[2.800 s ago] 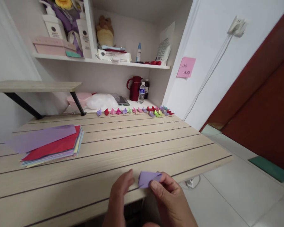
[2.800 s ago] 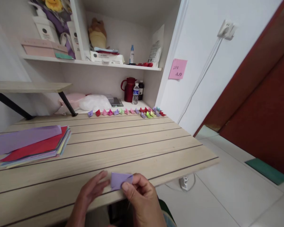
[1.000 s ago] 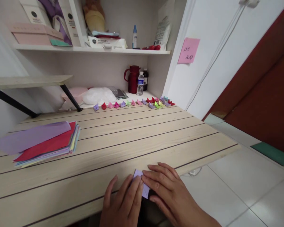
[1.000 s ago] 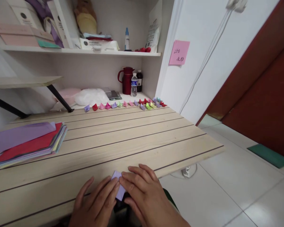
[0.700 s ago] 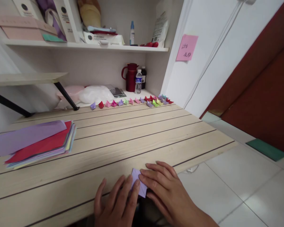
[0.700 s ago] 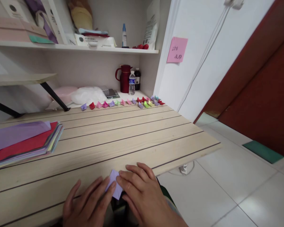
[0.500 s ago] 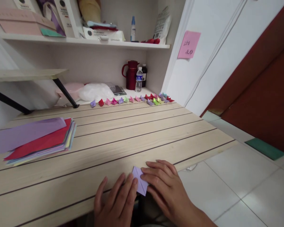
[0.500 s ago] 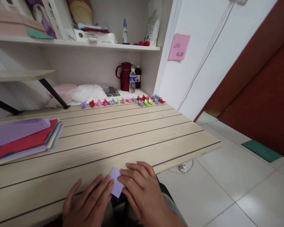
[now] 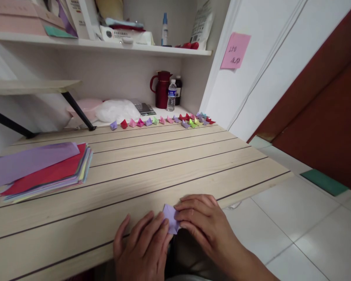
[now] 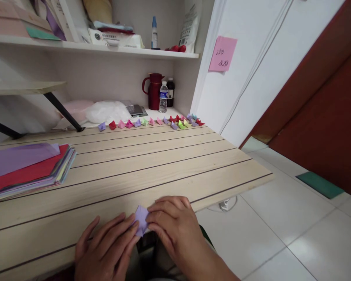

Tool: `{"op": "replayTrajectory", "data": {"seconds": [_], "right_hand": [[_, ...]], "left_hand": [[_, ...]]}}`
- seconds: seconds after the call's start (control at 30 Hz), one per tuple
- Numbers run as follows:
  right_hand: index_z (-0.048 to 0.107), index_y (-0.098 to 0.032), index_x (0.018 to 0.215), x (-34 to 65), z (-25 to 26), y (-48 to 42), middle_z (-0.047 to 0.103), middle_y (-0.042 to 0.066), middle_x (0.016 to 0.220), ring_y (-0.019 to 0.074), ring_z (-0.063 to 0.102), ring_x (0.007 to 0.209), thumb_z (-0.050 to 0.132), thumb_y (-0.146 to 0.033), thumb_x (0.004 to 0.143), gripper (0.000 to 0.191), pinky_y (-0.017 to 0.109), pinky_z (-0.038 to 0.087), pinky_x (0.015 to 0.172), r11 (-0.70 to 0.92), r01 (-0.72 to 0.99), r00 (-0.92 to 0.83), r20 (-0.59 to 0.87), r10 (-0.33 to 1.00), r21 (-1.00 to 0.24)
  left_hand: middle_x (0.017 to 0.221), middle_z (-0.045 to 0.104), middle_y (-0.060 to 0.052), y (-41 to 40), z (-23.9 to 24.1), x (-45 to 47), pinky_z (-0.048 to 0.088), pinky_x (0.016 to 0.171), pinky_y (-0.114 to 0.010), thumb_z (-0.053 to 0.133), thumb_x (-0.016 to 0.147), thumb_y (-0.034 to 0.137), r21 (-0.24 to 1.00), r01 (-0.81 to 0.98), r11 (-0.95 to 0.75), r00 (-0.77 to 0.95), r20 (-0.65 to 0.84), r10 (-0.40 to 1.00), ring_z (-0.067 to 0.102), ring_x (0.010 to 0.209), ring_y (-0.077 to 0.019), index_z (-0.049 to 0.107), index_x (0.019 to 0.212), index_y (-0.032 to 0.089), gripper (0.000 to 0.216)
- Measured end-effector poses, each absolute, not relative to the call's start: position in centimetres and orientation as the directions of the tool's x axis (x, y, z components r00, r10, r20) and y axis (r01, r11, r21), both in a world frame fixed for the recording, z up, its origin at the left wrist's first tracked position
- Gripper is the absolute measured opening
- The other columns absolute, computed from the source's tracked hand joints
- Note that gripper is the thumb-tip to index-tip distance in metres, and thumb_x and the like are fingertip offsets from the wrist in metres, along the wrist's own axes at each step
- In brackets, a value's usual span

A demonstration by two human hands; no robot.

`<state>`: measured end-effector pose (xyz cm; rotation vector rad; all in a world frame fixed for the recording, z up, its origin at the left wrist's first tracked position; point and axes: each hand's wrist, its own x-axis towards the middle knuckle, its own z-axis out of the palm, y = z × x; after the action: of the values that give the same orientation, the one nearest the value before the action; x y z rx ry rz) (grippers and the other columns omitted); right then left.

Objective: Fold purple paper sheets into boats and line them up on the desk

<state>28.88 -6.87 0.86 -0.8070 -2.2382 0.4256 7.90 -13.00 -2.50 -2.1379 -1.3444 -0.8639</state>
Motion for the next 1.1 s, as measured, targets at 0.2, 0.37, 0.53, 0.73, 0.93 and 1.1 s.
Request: {"op": "replayTrajectory", "data": {"seconds": [0.2,0.37,0.53,0.73,0.93,1.1], "right_hand": [[0.064,-0.027,0.103,28.9,1.4,-6.9,0.07,-0.001,0.111,0.0189,0.059,0.105,0.057,-0.021,0.099,0.01,0.037,0.037,0.091,0.718,0.422,-0.564,0.46,0.686,-0.553],[0.063,-0.027,0.106,29.0,1.6,-6.9,0.068,0.0,0.113,0.0205,0.058,0.106,0.063,-0.024,0.097,0.01,0.037,0.036,0.091,0.711,0.429,-0.578,0.436,0.69,-0.557],[0.063,-0.026,0.093,28.1,1.6,-6.4,0.067,0.0,0.101,0.0205,0.056,0.093,0.06,-0.02,0.097,0.007,0.037,0.035,0.081,0.668,0.497,-0.516,0.43,0.741,-0.554],[0.06,-0.022,0.084,26.7,1.2,-6.1,0.064,0.002,0.095,0.0231,0.05,0.084,0.059,-0.023,0.097,0.012,0.038,0.031,0.074,0.609,0.636,-0.468,0.39,0.793,-0.473],[0.058,-0.021,0.084,26.2,0.6,-6.1,0.062,0.004,0.094,0.0242,0.048,0.082,0.059,-0.025,0.096,0.012,0.039,0.031,0.073,0.589,0.741,-0.453,0.406,0.794,-0.324],[0.057,-0.022,0.082,26.1,0.5,-6.1,0.063,0.003,0.095,0.0234,0.05,0.083,0.064,-0.024,0.091,0.012,0.038,0.032,0.074,0.575,0.757,-0.435,0.417,0.798,-0.31]], "left_hand": [[0.102,0.078,0.012,-13.0,-2.5,9.3,0.022,0.116,-0.037,0.059,0.091,0.028,0.222,0.921,-0.32,0.066,0.721,0.69,0.069,0.097,-0.0134,0.07,0.105,0.037,0.02],[0.095,0.077,0.009,-12.9,-2.5,10.0,0.031,0.102,-0.045,0.053,0.094,0.027,0.3,0.912,-0.279,-0.008,0.695,0.719,0.068,0.093,-0.0176,0.068,0.099,0.038,0.019],[0.092,0.076,0.006,-12.7,-2.2,9.9,0.034,0.097,-0.047,0.052,0.093,0.028,0.259,0.936,-0.238,-0.006,0.689,0.725,0.066,0.089,-0.0196,0.067,0.092,0.035,0.016],[0.104,0.071,-0.005,-12.3,-1.8,10.6,0.04,0.087,-0.045,0.053,0.092,0.036,0.248,0.968,-0.043,-0.13,0.637,0.76,0.06,0.1,-0.0262,0.063,0.074,0.028,0.022],[0.117,0.065,-0.014,-12.2,-1.6,11.2,0.04,0.096,-0.054,0.05,0.092,0.036,0.184,0.983,0.005,-0.122,0.633,0.764,0.055,0.108,-0.0309,0.056,0.076,0.026,0.02],[0.124,0.063,-0.016,-12.2,-1.8,11.3,0.038,0.1,-0.057,0.049,0.093,0.031,0.158,0.987,-0.005,-0.095,0.62,0.778,0.055,0.115,-0.0297,0.053,0.083,0.024,0.013]]}}
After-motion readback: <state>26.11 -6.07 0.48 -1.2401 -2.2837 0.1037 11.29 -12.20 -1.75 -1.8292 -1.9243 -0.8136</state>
